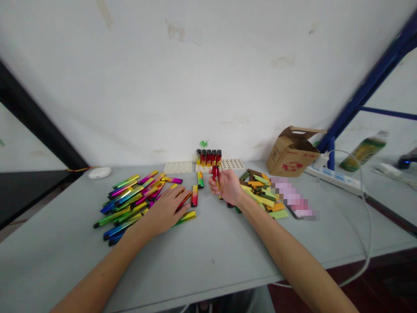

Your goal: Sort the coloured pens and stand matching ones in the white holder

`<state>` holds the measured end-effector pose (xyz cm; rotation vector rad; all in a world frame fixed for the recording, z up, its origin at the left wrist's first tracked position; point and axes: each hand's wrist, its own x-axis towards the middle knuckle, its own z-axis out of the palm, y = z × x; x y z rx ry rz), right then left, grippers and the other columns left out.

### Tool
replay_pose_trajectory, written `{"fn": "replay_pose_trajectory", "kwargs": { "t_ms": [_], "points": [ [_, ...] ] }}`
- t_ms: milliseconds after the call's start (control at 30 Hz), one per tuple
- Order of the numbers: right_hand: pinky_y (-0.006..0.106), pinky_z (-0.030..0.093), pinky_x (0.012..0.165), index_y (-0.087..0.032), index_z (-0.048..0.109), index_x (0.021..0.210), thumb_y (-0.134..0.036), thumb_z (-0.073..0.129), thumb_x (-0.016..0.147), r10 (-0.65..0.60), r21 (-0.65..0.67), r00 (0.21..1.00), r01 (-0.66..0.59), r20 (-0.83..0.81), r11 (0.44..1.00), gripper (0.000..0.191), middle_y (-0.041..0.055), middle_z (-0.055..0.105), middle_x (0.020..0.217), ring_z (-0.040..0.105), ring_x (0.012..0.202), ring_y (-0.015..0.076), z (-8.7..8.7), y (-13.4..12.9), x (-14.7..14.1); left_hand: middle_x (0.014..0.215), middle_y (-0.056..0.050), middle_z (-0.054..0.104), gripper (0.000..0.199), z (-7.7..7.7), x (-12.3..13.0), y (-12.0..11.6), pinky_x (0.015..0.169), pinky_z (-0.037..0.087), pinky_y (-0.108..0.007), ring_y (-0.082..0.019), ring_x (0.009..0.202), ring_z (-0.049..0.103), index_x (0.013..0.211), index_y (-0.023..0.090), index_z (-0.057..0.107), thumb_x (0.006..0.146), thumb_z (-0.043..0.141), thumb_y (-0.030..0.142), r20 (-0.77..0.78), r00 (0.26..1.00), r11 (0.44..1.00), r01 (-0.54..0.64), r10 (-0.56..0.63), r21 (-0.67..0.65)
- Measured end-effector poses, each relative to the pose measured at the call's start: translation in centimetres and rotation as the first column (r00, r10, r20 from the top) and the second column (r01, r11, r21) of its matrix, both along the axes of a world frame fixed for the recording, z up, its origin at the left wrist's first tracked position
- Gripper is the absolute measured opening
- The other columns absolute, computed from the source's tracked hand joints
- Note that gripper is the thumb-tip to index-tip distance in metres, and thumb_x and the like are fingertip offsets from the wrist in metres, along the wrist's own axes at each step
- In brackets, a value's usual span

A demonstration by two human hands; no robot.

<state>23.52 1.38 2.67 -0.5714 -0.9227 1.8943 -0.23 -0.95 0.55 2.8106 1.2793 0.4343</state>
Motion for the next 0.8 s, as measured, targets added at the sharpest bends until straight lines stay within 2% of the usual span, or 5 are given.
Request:
{"fn": "replay_pose_trajectory", "kwargs": {
  "t_ms": [167,300,367,600,800],
  "points": [
    [0.022,0.038,0.05,-0.02,0.051,0.083,-0.03,0.055,0.08,-0.146,0.023,0.984,0.144,0.105,0.989,0.01,-0.0007,0.061,0.073,0.056,0.059,0.0125,-0.6,0.2,-0.6,0.13,-0.014,0.055,0.043,-0.1,0.0,0.1,0.105,0.038,-0.048,-0.029,0.123,0.048,0.124,0.017,0.056,0.095,0.038,0.042,0.013,1.0,1.0,-0.008,0.008,0.006],
    [0.022,0.044,0.068,-0.019,0.064,0.087,-0.036,0.068,0.076,-0.383,0.253,0.907,0.335,0.175,0.908,0.02,-0.0004,0.064,0.086,0.059,0.078,0.0115,-1.2,0.8,-0.6,0.131,-0.015,0.054,0.044,-0.1,0.0,0.0,0.105,0.039,-0.048,-0.03,0.122,0.049,0.125,0.015,0.055,0.095,0.038,0.041,0.012,1.0,1.0,-0.015,0.015,0.0],
    [0.022,0.044,0.071,-0.02,0.067,0.092,-0.038,0.07,0.075,-0.443,0.349,0.873,0.358,0.204,0.866,0.025,-0.0005,0.066,0.088,0.058,0.079,0.0108,-1.3,1.0,-0.4,0.13,-0.015,0.054,0.043,-0.1,0.0,0.0,0.104,0.039,-0.048,-0.029,0.121,0.05,0.124,0.015,0.056,0.094,0.039,0.041,0.017,1.0,1.0,-0.007,0.007,0.015],
    [0.026,0.049,0.064,-0.024,0.052,0.118,-0.041,0.077,0.067,-0.449,0.288,0.871,0.386,0.2,0.877,0.059,-0.0008,0.072,0.079,0.065,0.067,0.0139,-1.0,0.9,-0.1,0.13,-0.016,0.053,0.04,0.0,0.0,-0.1,0.105,0.038,-0.048,-0.03,0.125,0.046,0.124,0.015,0.055,0.094,0.042,0.036,-0.007,1.0,1.0,0.009,-0.009,0.011],
    [0.029,0.052,0.063,-0.025,0.051,0.113,-0.04,0.069,0.075,-0.493,0.295,0.851,0.431,0.184,0.853,0.044,0.0009,0.073,0.085,0.068,0.07,0.0163,-1.3,0.8,-0.4,0.131,-0.016,0.052,0.039,0.2,0.2,-0.3,0.106,0.036,-0.05,-0.03,0.126,0.044,0.125,0.015,0.054,0.094,0.041,0.036,-0.015,1.0,1.0,0.013,-0.013,-0.002]
  ]
}}
